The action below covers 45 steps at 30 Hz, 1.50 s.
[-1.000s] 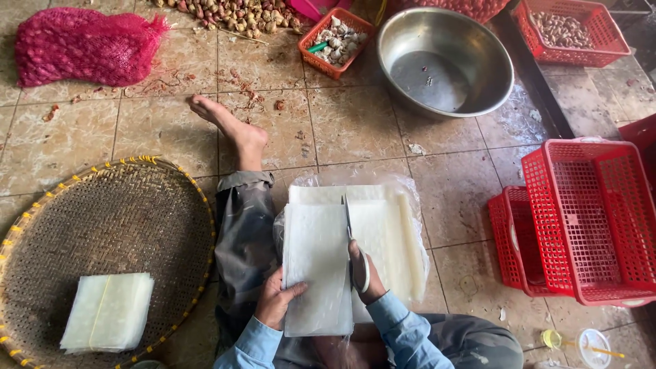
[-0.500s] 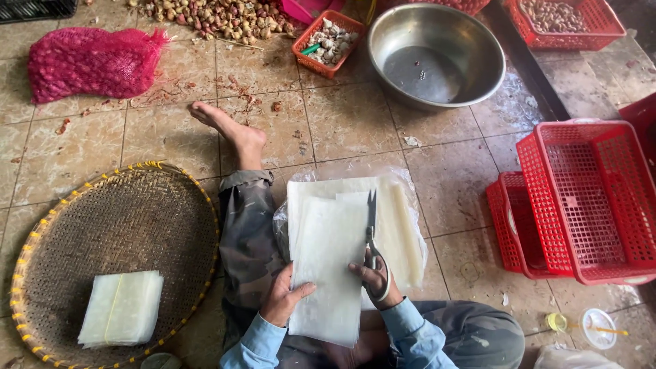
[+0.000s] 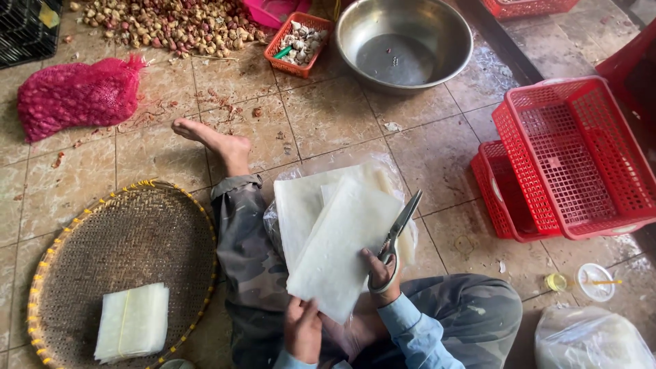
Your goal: Cutting stacks of thin white sheets into smaller rectangular pieces using scissors
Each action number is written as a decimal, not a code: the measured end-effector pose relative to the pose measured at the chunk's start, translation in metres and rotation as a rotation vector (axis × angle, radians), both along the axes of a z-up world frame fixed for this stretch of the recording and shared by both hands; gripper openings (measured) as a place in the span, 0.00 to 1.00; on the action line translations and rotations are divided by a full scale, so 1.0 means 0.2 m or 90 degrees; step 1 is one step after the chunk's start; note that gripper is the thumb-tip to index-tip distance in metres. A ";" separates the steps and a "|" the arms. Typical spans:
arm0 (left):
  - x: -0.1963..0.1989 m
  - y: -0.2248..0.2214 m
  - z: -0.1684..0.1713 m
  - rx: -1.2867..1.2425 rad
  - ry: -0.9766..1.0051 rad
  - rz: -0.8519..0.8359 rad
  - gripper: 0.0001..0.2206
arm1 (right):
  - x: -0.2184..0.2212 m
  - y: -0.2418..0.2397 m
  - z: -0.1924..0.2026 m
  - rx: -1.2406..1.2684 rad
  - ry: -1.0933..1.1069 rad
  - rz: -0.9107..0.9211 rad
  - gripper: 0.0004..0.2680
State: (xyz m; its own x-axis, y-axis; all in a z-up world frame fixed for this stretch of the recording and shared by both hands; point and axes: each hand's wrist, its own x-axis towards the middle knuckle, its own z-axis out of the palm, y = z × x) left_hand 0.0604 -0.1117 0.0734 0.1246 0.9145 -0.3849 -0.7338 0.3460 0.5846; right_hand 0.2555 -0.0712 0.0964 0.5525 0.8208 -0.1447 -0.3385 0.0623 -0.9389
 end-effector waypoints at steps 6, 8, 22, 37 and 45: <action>0.12 0.04 0.07 0.017 0.488 0.109 0.18 | -0.06 -0.07 0.01 -0.121 -0.166 -0.021 0.07; 0.07 0.09 0.02 0.021 0.485 0.094 0.19 | -0.02 -0.09 0.04 -0.114 -0.110 -0.001 0.06; -0.26 0.52 0.04 0.209 0.618 0.061 0.15 | 0.34 -0.65 -0.22 -0.173 -0.149 0.504 0.32; -0.15 0.43 -0.07 0.288 0.553 0.004 0.18 | 0.08 -0.34 -0.05 -0.222 -0.117 0.538 0.31; -0.14 0.44 -0.08 0.305 0.551 0.013 0.17 | 0.09 -0.36 -0.09 -0.219 -0.178 0.553 0.30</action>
State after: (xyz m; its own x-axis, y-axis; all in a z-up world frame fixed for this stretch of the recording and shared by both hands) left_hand 0.0322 -0.0241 0.0568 -0.0425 0.9962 0.0756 0.0096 -0.0753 0.9971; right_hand 0.2743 -0.1424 0.0780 -0.1737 0.8963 -0.4080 0.1012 -0.3959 -0.9127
